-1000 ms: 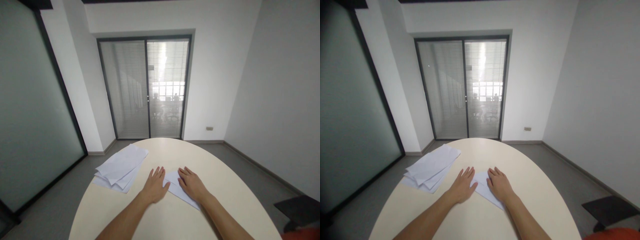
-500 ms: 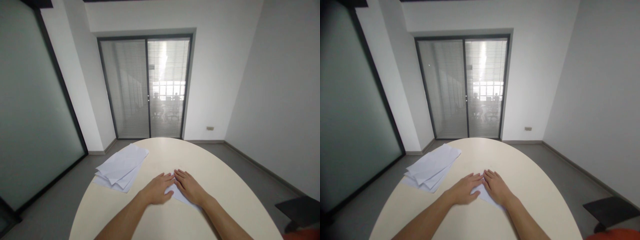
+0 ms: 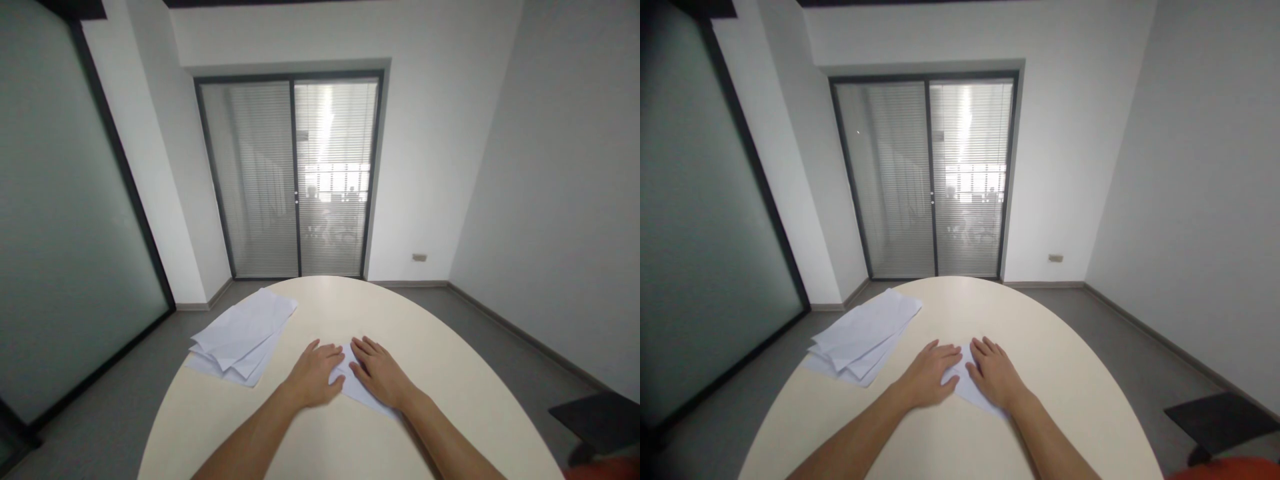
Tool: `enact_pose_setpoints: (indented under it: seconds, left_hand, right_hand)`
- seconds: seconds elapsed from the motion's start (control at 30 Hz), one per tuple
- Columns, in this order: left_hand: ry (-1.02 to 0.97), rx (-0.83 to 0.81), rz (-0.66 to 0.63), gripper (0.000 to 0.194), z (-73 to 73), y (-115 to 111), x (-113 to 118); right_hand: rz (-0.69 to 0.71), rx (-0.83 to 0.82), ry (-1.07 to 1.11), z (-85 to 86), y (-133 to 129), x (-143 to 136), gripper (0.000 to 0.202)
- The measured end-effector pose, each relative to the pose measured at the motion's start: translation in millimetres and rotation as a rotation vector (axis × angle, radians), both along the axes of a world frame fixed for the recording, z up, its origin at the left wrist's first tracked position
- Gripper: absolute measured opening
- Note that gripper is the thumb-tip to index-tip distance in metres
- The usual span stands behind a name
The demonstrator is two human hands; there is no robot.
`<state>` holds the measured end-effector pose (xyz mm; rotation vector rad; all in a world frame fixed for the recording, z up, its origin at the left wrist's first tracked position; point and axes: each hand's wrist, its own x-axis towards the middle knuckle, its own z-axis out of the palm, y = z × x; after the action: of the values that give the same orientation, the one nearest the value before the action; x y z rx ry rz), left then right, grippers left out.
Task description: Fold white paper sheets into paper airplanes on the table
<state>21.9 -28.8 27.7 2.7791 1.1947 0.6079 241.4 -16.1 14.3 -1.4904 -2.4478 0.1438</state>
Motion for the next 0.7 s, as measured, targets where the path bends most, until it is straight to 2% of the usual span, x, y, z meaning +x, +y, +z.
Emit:
enact_pose_setpoints:
  seconds: [0.23, 0.37, 0.43, 0.53, 0.7]
  left_hand:
    - [0.021, -0.011, 0.150, 0.040, -9.5, 6.3, 0.1]
    - [0.040, -0.023, 0.209, 0.050, -10.6, 6.8, -0.3]
    - [0.045, -0.034, 0.195, 0.055, -9.0, 6.5, -1.8]
    - [0.051, -0.064, 0.107, 0.056, -5.8, 7.0, -6.2]
    - [0.071, -0.132, -0.036, 0.065, -4.2, 10.2, -12.5]
  right_hand:
    - [0.011, 0.096, 0.011, 20.7, -7.9, -5.1, 0.043]
    - [0.033, 0.079, 0.009, 21.3, -8.0, -5.2, 0.043]
    - [0.024, 0.063, -0.001, 17.1, -5.8, -3.0, 0.046]
    - [-0.010, 0.041, -0.021, 12.3, -2.1, 1.6, 0.047]
    - [-0.002, 0.054, -0.009, 15.4, 0.4, 6.6, 0.044]
